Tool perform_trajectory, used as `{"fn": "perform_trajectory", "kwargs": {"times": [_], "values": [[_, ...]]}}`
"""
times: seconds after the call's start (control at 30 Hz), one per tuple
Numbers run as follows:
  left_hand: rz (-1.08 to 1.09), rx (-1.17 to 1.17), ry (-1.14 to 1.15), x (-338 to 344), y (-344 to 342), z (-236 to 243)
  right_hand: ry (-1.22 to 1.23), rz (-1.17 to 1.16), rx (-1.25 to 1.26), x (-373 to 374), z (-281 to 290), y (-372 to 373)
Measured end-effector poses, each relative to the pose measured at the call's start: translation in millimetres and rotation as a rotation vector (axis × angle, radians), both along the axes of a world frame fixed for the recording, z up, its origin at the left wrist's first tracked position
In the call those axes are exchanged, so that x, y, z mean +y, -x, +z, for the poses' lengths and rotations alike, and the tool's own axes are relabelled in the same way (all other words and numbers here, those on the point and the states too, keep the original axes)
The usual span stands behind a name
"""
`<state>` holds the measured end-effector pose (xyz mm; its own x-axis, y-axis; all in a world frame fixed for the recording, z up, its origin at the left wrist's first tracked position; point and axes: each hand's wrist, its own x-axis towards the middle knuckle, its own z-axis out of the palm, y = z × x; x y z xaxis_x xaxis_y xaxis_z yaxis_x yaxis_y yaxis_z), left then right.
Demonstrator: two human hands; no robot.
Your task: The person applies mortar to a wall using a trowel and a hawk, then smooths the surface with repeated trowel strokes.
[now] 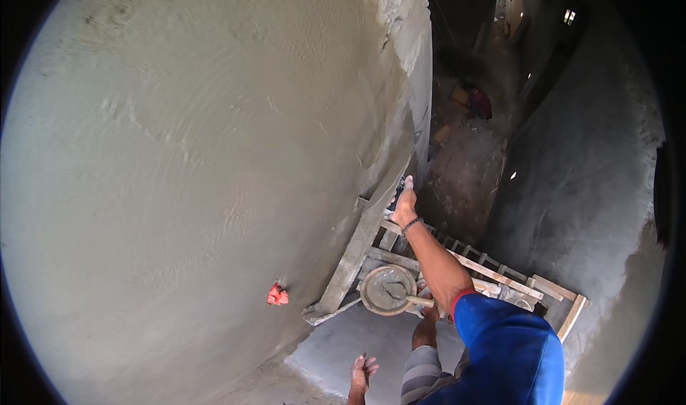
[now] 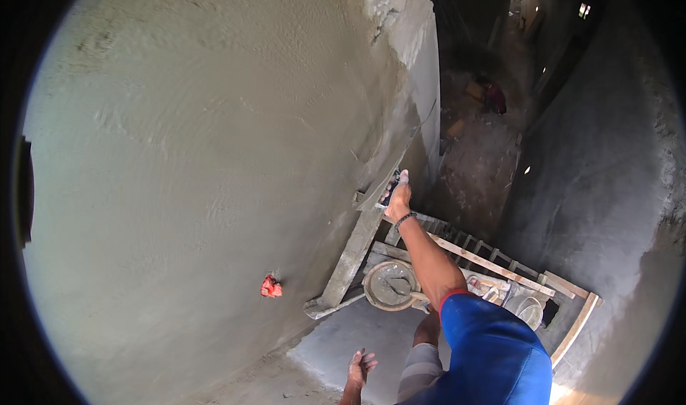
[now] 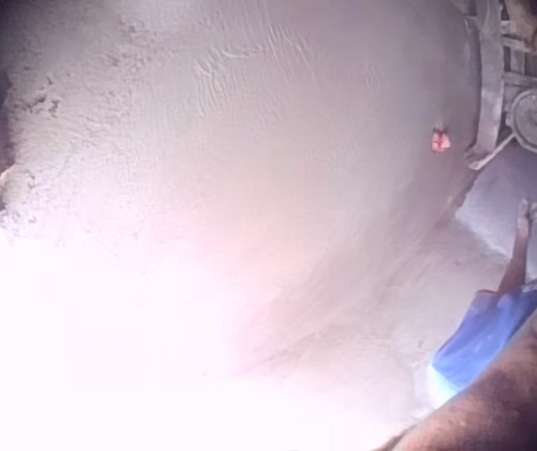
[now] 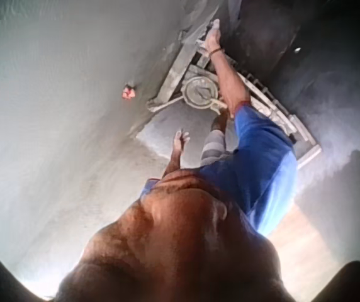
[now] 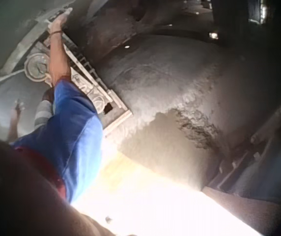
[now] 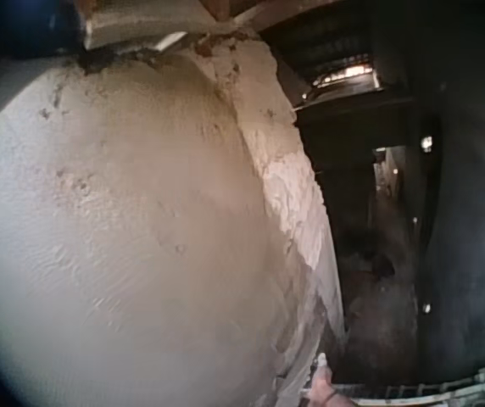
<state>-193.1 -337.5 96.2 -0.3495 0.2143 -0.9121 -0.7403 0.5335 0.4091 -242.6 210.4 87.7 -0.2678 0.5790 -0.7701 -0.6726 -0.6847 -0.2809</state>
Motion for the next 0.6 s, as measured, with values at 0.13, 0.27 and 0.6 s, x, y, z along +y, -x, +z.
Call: {"fn": "perform_trajectory", "kwargs": {"times": [0.13, 0.27, 0.6], "values": [[0.069, -0.036, 0.032, -25.7, -9.3, -18.8, 0.065, -0.009, 0.078, 19.8, -75.7, 28.6], [0.114, -0.059, 0.049, -32.5, -16.7, -24.9, 0.071, 0.064, 0.013, 32.0, -89.8, 58.4], [0.042, -0.053, -0.059, 11.4, -12.5, -13.6, -0.147, 0.060, 0.014, 67.8, 65.5, 57.0]]}}
